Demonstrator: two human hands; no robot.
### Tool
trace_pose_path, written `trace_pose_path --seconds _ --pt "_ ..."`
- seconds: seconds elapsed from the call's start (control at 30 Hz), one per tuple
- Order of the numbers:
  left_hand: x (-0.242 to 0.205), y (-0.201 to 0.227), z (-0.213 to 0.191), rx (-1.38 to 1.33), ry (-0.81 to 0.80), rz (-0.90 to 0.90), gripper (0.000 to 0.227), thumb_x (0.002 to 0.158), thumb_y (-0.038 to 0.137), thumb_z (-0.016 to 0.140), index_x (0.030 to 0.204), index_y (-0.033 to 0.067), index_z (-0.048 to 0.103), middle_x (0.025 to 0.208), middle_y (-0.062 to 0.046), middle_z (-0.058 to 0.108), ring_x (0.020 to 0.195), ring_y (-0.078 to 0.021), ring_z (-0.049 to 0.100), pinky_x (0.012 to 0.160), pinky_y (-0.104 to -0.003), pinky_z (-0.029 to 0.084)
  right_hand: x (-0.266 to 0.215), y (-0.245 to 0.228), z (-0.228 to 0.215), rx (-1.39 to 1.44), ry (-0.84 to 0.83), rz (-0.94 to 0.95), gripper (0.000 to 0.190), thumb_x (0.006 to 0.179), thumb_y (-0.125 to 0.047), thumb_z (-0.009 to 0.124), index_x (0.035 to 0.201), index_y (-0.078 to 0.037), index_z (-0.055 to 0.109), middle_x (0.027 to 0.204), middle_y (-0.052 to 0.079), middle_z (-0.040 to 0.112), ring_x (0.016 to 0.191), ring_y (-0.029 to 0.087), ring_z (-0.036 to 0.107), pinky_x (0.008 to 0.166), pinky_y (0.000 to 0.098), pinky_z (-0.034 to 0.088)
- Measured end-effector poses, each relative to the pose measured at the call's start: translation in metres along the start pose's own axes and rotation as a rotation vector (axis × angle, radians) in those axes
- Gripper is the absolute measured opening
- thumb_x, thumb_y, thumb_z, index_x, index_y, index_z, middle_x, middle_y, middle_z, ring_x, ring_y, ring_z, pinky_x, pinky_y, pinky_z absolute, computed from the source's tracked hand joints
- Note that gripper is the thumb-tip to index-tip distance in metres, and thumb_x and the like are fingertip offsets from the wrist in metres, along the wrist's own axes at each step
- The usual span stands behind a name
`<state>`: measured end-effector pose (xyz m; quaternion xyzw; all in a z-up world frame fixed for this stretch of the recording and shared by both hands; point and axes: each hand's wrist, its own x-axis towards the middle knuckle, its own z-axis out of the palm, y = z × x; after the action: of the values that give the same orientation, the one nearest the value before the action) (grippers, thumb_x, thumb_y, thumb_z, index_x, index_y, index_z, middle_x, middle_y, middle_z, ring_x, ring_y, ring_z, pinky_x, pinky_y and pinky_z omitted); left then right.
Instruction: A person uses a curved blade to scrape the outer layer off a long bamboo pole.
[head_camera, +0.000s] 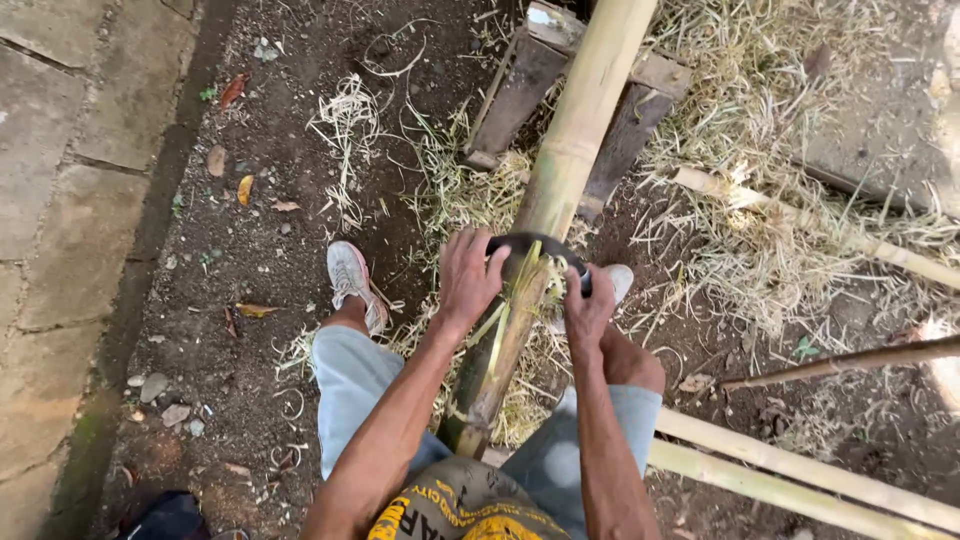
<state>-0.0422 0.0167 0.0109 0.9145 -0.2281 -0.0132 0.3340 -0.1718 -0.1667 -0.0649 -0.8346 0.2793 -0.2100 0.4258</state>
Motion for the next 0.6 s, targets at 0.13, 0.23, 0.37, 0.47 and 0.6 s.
trace_pose_path --seconds 0.13,0.23,0.37,0.47,0.6 --pt "-0.048 0.005 -0.025 -0.004 0.022 -0.022 0.026 0.102 0.036 0.057 0.106 0.0105 0.062 0.094 -0.006 0.057 0.087 -0.0212 0.052 0.083 -0.040 0.041 -0.050 -0.016 -0.010 -0.038 -0.060 0.051 0.030 0.106 -0.035 0.064 0.101 -0.007 0.072 0.075 0.007 0.054 0.067 0.019 0.050 0.062 0.0348 0.046" --pt "-0.057 0.017 -0.038 0.077 -0.069 -0.122 0.030 0.100 0.038 0.062 0.099 0.0080 0.062 0.094 -0.008 0.059 0.093 -0.0250 0.054 0.085 -0.043 0.041 -0.052 -0.048 -0.031 0.066 -0.006 0.024 0.029 0.098 -0.028 0.073 0.108 -0.001 0.069 0.082 0.009 0.064 0.073 0.022 0.061 0.066 0.0374 0.050" --pt "-0.053 0.024 -0.045 0.030 -0.042 -0.121 0.033 0.096 0.035 0.065 0.107 0.0043 0.062 0.093 -0.011 0.060 0.088 -0.0272 0.054 0.080 -0.044 0.039 -0.048 -0.056 -0.041 -0.024 -0.061 -0.009 0.025 0.097 -0.022 0.074 0.108 0.000 0.068 0.085 0.013 0.064 0.075 0.025 0.062 0.072 0.0393 0.053" --pt "-0.035 0.018 -0.038 0.016 -0.091 -0.125 0.028 0.095 0.033 0.066 0.103 0.0066 0.061 0.090 -0.009 0.060 0.085 -0.0243 0.054 0.080 -0.043 0.039 -0.037 -0.043 -0.038 -0.094 -0.109 0.052 0.024 0.096 -0.024 0.072 0.106 -0.002 0.070 0.081 0.012 0.065 0.072 0.025 0.063 0.069 0.0407 0.052" --pt "-0.007 0.005 -0.008 0.004 -0.110 -0.134 0.023 0.097 0.032 0.069 0.092 0.0120 0.060 0.084 -0.005 0.059 0.080 -0.0214 0.052 0.082 -0.040 0.040 -0.005 -0.035 -0.028 -0.020 -0.078 0.047 0.044 0.100 -0.043 0.069 0.107 0.000 0.070 0.075 0.005 0.064 0.064 0.018 0.061 0.060 0.0380 0.052"
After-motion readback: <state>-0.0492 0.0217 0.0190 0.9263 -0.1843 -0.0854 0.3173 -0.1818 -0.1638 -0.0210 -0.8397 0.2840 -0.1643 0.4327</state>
